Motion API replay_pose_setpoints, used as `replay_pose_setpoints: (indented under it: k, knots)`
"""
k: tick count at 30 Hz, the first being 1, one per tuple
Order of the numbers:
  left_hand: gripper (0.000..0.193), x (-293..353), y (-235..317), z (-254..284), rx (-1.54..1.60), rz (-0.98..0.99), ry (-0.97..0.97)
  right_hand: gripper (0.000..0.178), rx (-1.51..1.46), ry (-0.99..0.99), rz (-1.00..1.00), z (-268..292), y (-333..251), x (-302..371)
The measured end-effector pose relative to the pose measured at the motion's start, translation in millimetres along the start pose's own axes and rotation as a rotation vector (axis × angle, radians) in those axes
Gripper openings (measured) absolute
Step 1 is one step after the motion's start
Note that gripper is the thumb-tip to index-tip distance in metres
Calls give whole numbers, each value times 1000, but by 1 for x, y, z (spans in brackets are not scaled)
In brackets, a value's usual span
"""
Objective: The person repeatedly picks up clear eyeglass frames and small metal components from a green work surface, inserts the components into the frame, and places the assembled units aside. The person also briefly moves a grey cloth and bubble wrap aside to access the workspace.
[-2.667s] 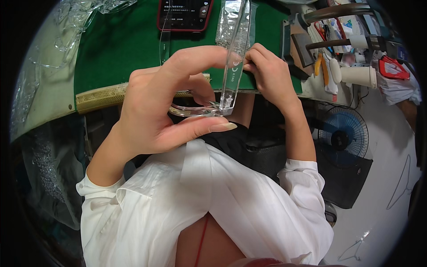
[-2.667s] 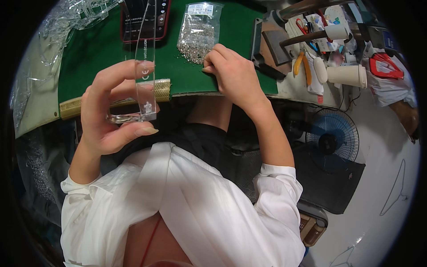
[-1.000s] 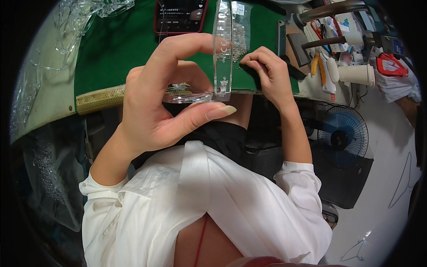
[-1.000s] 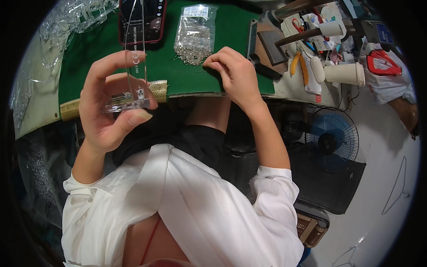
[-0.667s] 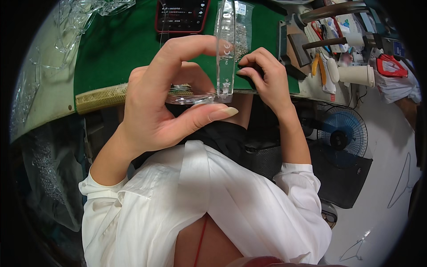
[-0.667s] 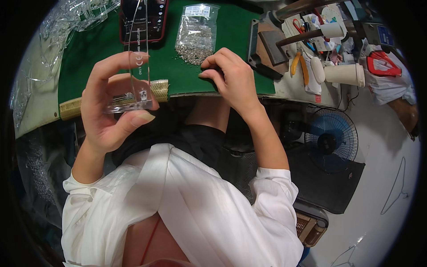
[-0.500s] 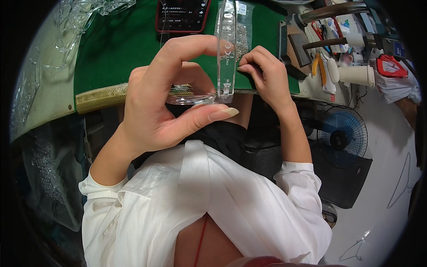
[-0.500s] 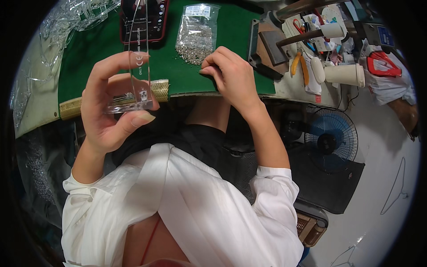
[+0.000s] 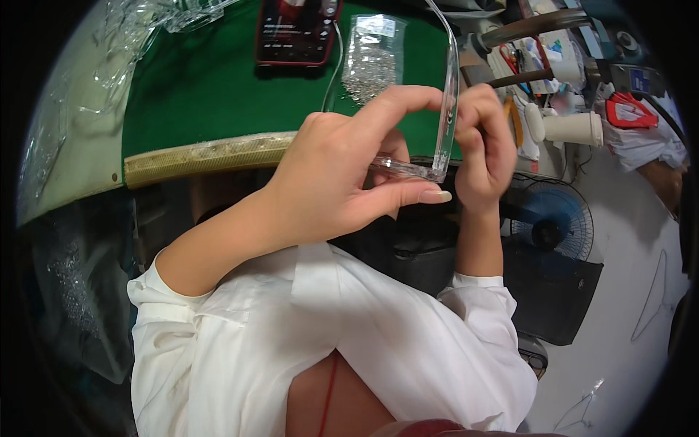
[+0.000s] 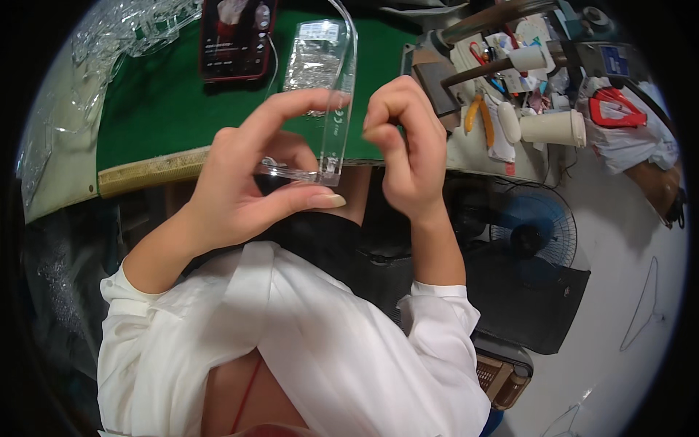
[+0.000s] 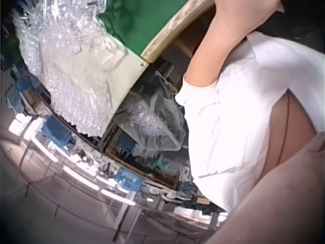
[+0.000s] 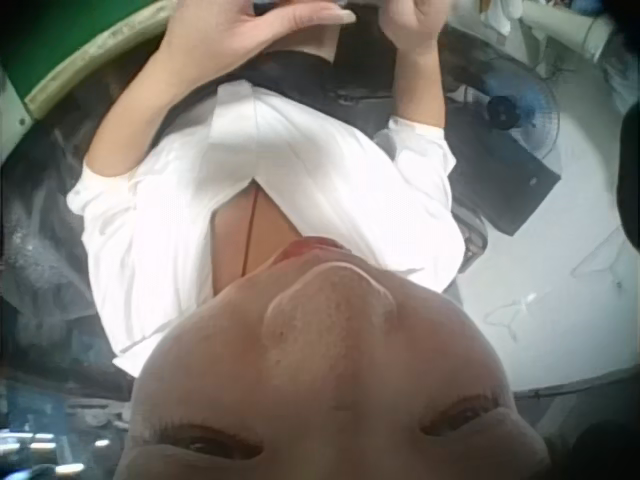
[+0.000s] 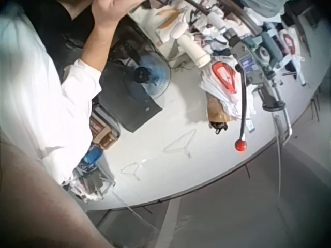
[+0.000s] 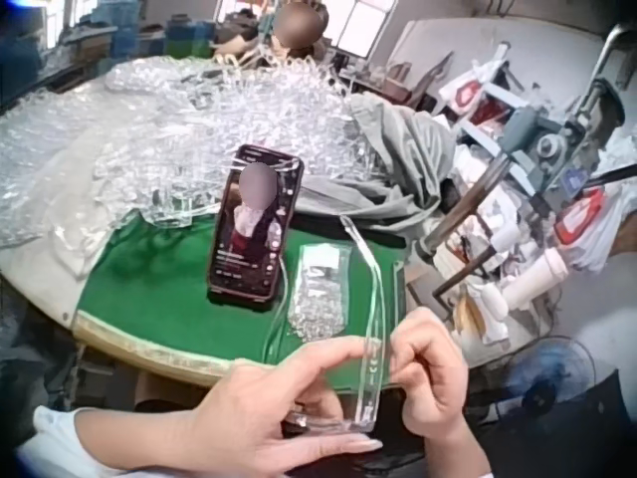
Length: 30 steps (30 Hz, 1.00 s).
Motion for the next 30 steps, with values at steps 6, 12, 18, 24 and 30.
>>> replay_pose_setpoints:
  k: [6,12,18,24,30]
  knots:
    - [67,-9,2,-13,-32,-23,-5,19,164,8,213,5,-45,-10]
    - [66,-9,1,-15,-4,-36,9,17,141,-14,237,6,-45,-11]
    - [64,-9,-2,-15,9,3,-15,15,138,-19,320,6,-43,-11]
    - [63,-9,-2,-13,18,33,-17,13,136,-7,270,4,-42,-10]
    - [64,-9,-3,-12,6,40,-9,16,126,5,290,4,-40,-10]
Point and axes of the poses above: each hand's wrist, its own x-axis away from the middle knuckle, its own z-axis out of the back of the hand, y = z × x, the point moved 7 cm from there along -x, towards the middle knuckle, and after that the axes turned 7 degrees about y, right-handed, at the moved point
